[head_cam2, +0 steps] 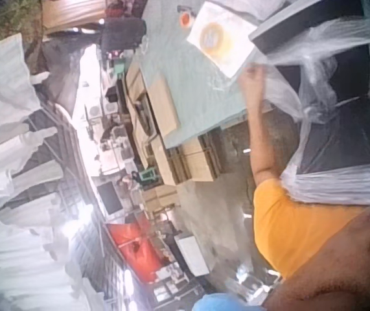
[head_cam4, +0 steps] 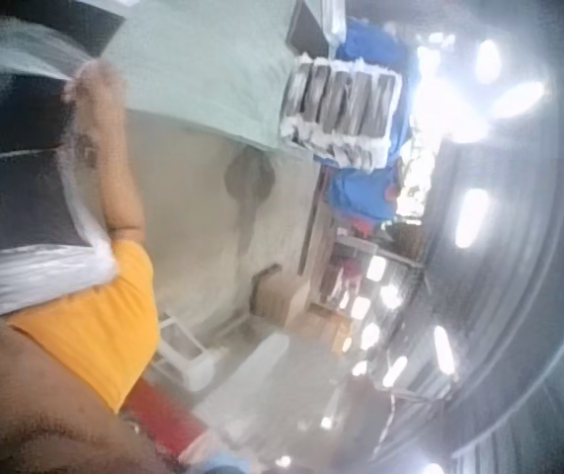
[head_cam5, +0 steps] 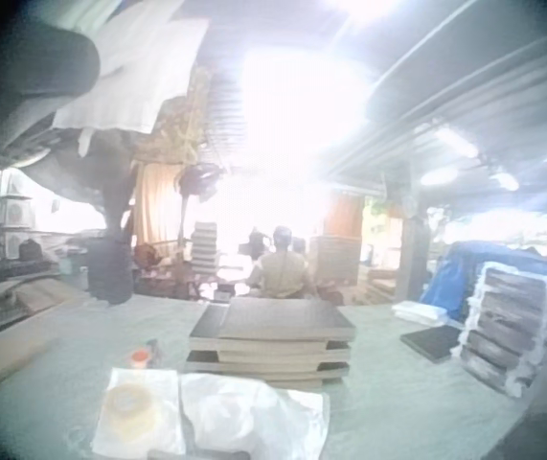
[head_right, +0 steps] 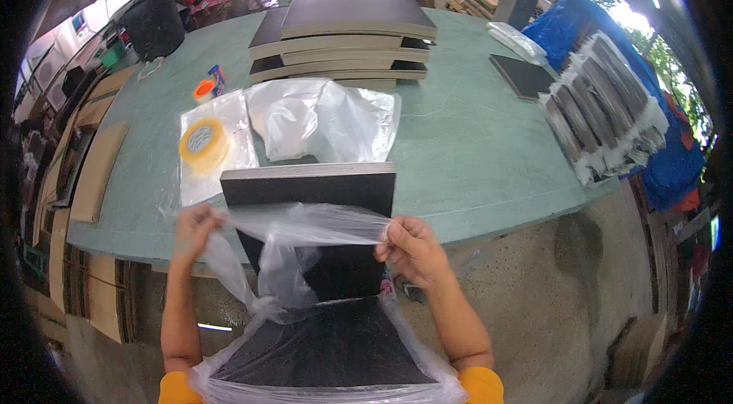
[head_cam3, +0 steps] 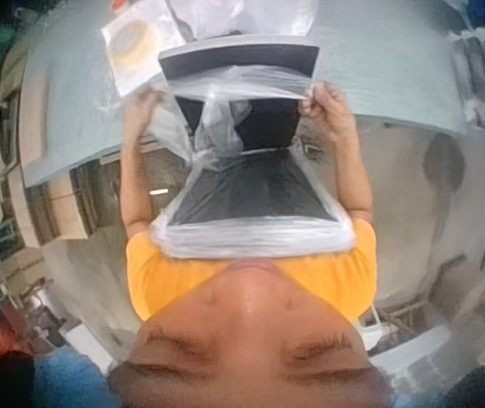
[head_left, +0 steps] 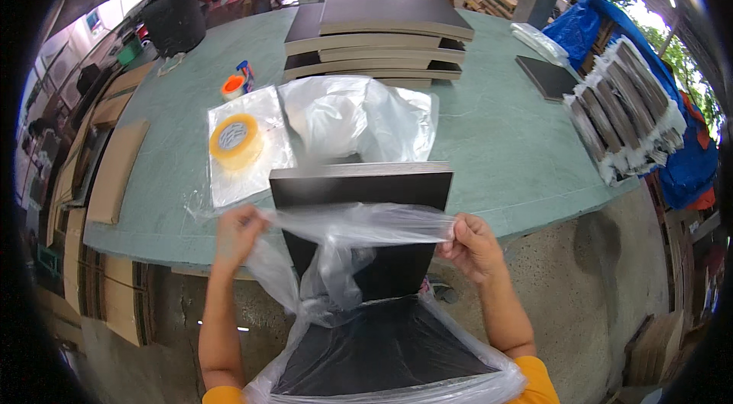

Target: The person places a black board into a plastic sleeve and smooths the plastic around it, repeating this for multiple boards from a stack.

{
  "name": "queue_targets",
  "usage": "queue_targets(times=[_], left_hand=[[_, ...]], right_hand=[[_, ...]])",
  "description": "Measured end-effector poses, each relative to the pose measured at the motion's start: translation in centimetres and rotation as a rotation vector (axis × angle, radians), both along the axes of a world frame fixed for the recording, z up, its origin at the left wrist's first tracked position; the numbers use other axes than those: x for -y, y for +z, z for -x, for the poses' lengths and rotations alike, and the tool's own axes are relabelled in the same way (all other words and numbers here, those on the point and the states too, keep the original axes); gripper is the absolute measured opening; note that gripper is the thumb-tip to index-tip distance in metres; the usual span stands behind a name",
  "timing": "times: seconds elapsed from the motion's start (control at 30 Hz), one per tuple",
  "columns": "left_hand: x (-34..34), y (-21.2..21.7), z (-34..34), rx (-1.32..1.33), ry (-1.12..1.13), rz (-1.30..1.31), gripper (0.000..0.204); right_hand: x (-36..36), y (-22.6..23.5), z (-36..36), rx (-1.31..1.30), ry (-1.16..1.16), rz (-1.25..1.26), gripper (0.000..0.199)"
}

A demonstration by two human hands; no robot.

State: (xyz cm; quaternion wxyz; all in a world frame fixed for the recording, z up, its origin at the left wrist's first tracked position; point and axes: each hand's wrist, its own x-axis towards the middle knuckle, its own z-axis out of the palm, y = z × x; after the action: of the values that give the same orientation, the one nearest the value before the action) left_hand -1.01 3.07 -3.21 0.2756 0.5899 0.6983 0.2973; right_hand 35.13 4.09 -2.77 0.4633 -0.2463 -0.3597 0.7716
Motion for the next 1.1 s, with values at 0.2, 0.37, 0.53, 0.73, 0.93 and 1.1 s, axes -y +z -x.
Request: queue_targets(times=[0.2, 0.37, 0.53, 0.73, 0.93, 1.1], left_hand=[[3.1, 7.4, -12.6, 0.197, -0.557, -0.463, 0.031], [3.1, 3.8, -13.2, 0.378, -0.754, -0.026, 0.03], [2.2, 3.6, -12.1, 0.675, -0.774, 0.075, 0.027], [1.5, 4.7, -10.2, 1.239, -0.861, 0.337, 0.03], [1.4, 6.1, -9.0, 1.143, -1.147, 0.257, 0.026], [4.3, 7.3, -10.2, -0.209, -1.226, 0.261, 0.024]], right_hand=[[1.1, 2.8, 2.8, 0.531, -0.065, -0.795, 0.015], [2.0, 8.6, 4.8, 0.459, -0.23, -0.798, 0.025], [1.5, 5.3, 3.0, 0.19, 0.156, -0.149, 0.032], [2.0, 3.3, 3.4, 0.354, 0.768, -0.663, 0.046], [0.0, 5.3, 4.2, 0.554, 1.508, -0.837, 0.04], [0.6, 1.9, 0.6, 1.909, 0.421, -1.47, 0.027]])
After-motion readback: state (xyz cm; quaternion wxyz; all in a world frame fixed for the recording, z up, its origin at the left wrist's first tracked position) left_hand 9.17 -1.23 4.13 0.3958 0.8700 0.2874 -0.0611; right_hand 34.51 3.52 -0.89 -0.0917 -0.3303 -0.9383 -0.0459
